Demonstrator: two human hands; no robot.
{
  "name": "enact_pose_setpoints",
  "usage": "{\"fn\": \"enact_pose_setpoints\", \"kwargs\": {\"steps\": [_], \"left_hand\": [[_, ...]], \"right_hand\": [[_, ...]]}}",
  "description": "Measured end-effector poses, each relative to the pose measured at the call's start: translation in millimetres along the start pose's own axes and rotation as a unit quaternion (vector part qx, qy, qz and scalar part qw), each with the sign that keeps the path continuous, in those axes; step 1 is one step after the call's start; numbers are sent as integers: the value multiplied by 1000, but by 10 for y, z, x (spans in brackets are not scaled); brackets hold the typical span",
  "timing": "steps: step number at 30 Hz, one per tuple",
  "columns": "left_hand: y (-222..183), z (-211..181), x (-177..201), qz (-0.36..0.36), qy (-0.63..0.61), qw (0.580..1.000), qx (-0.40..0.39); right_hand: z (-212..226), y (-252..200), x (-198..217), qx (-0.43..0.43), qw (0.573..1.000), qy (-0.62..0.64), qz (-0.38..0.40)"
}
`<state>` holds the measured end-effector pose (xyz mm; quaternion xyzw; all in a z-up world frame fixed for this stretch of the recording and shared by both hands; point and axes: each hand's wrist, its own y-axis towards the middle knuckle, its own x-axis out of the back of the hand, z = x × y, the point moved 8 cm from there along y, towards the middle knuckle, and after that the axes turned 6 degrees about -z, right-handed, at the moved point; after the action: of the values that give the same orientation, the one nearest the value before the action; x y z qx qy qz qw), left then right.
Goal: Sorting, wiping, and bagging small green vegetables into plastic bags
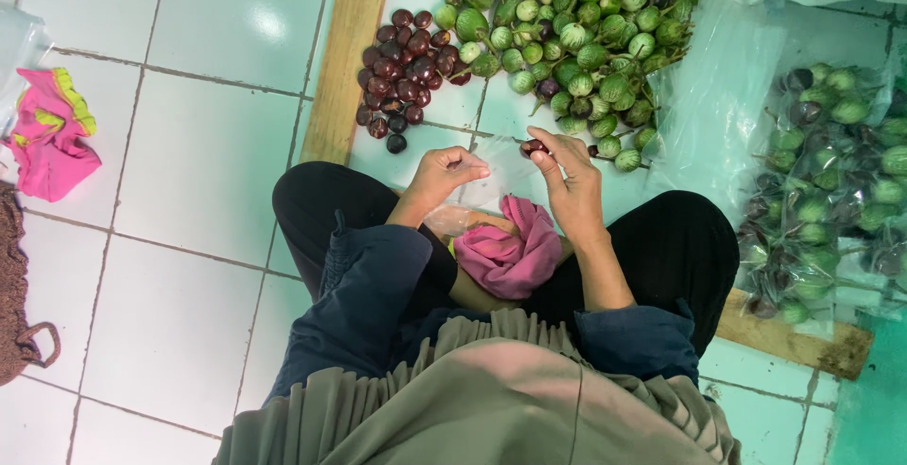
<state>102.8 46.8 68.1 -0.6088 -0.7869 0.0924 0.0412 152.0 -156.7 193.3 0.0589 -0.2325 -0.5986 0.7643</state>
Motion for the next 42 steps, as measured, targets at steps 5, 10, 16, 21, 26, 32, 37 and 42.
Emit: {"fn": "enact_pose_setpoints", "kwargs": {"steps": [5, 10, 16, 21, 26, 32, 37, 42], "left_hand": [[23, 138, 1, -1, 2, 1000, 1], [15, 162, 21, -6, -3, 1000, 6], [37, 173, 54, -12, 1, 1000, -1], [48, 174, 91, -26, -10, 1000, -1], [53, 244, 92, -22, -18, 1000, 3], [26, 176, 71, -20, -17, 1000, 7], [21, 203, 39, -16, -19, 1000, 9], [-66, 33, -80, 19, -31, 999, 2]], "right_hand": [[134, -12, -28, 31, 999, 0, 13], [167, -13, 24, 40, 999, 10, 7], [84, -17, 70, 42, 999, 23, -7], [-13, -6, 55, -17, 997, 71, -3], [-268, -103, -21, -68, 993, 100, -5], [-242, -77, -12, -73, 989, 128, -3], [-297, -54, 11, -69, 988, 141, -5], [-340, -92, -26, -67, 986, 153, 3]]}}
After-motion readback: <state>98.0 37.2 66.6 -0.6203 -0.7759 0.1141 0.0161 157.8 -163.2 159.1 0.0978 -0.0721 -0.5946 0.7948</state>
